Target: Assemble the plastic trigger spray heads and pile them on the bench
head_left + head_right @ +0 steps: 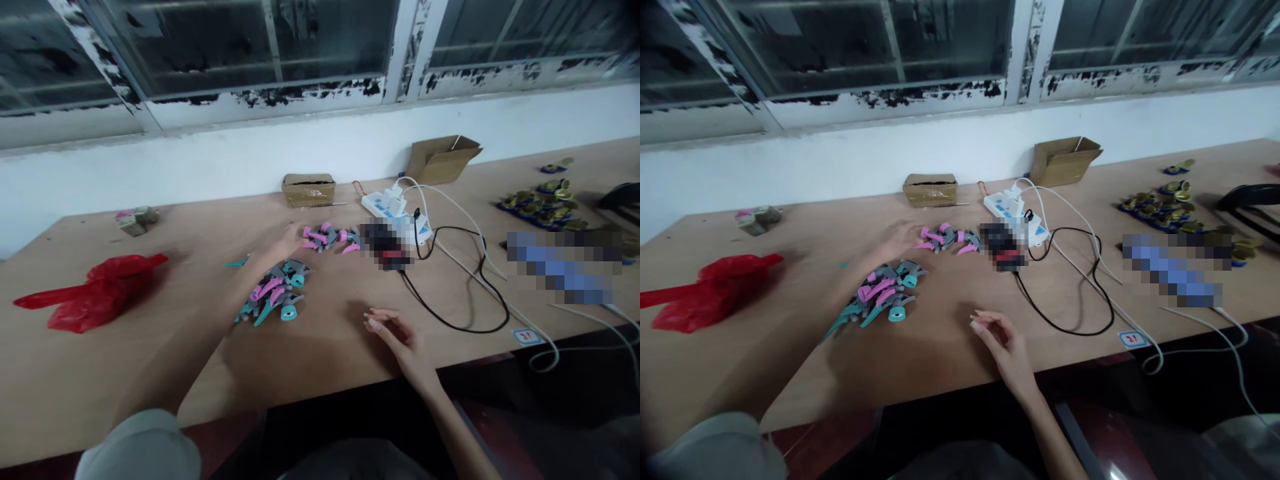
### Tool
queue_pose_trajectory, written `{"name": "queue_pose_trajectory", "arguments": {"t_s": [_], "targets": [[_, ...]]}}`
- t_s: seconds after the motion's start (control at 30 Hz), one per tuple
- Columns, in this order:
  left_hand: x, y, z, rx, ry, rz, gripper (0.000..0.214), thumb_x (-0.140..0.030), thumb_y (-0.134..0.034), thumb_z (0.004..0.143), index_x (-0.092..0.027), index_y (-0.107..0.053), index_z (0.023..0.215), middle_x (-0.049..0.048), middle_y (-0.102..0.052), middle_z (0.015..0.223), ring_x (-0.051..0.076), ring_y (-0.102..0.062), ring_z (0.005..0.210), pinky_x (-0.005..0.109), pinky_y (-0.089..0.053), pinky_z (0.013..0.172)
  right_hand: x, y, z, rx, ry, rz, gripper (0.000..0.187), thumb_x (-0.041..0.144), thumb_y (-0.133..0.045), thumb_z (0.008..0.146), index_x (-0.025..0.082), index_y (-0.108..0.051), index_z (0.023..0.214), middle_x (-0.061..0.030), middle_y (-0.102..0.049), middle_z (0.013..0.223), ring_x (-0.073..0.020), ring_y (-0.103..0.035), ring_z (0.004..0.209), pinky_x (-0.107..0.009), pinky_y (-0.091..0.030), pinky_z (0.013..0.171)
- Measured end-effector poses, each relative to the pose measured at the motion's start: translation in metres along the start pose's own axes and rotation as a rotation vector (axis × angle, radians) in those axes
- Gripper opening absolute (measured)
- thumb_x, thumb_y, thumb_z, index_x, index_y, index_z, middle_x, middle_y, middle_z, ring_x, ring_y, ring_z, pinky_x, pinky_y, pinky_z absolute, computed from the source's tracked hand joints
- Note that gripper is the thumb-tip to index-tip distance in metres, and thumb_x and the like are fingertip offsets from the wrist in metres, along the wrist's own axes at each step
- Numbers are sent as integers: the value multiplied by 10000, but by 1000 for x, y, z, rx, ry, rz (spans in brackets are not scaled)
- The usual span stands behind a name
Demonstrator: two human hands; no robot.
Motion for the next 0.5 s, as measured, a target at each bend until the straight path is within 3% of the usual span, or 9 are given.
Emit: {"name": "queue_pose_trajectory", "arguments": {"t_s": [0.1, 0.2, 0.3, 0.5], "targets": [[-19, -15, 33, 59, -63, 76, 711, -426, -664, 687, -198, -435, 1320, 101, -379, 1418, 309, -326, 1292, 403, -260, 1055, -1, 1, 0, -8, 10, 9, 256, 377, -652, 751, 206, -630, 941, -62, -680, 968, -209, -640, 929, -408, -498, 888], [-34, -33, 48, 138, -91, 133, 901, -564, -696, 600, -238, -360, 1369, 103, -278, 1473, 358, -213, 1333, 460, -215, 1060, 0, 2, 1, -25, 25, 10, 244, 377, -645, 756, 211, -634, 934, -63, -682, 959, -209, -645, 909, -410, -505, 872], [-42, -53, 49, 212, -83, 175, 927, -680, -631, 589, -260, -357, 1369, 118, -297, 1459, 386, -246, 1310, 502, -238, 1029, 1, 2, 2, -32, 34, 5, 232, 370, -648, 754, 212, -639, 922, -62, -685, 945, -209, -645, 908, -407, -503, 868], [-59, -80, 26, 272, -127, 218, 799, -717, -501, 686, -295, -375, 1353, 129, -308, 1443, 389, -259, 1300, 576, -207, 1008, 3, -1, 2, -14, 24, 12, 212, 372, -653, 749, 206, -638, 881, -57, -682, 956, -209, -637, 954, -386, -487, 898]]}}
Point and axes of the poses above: each hand's wrist, its own z-axis towards the middle knuckle, its own y-axis out of the back of the hand, x = y × z, the point moved 10 cm from there along z, towards the middle knuckle
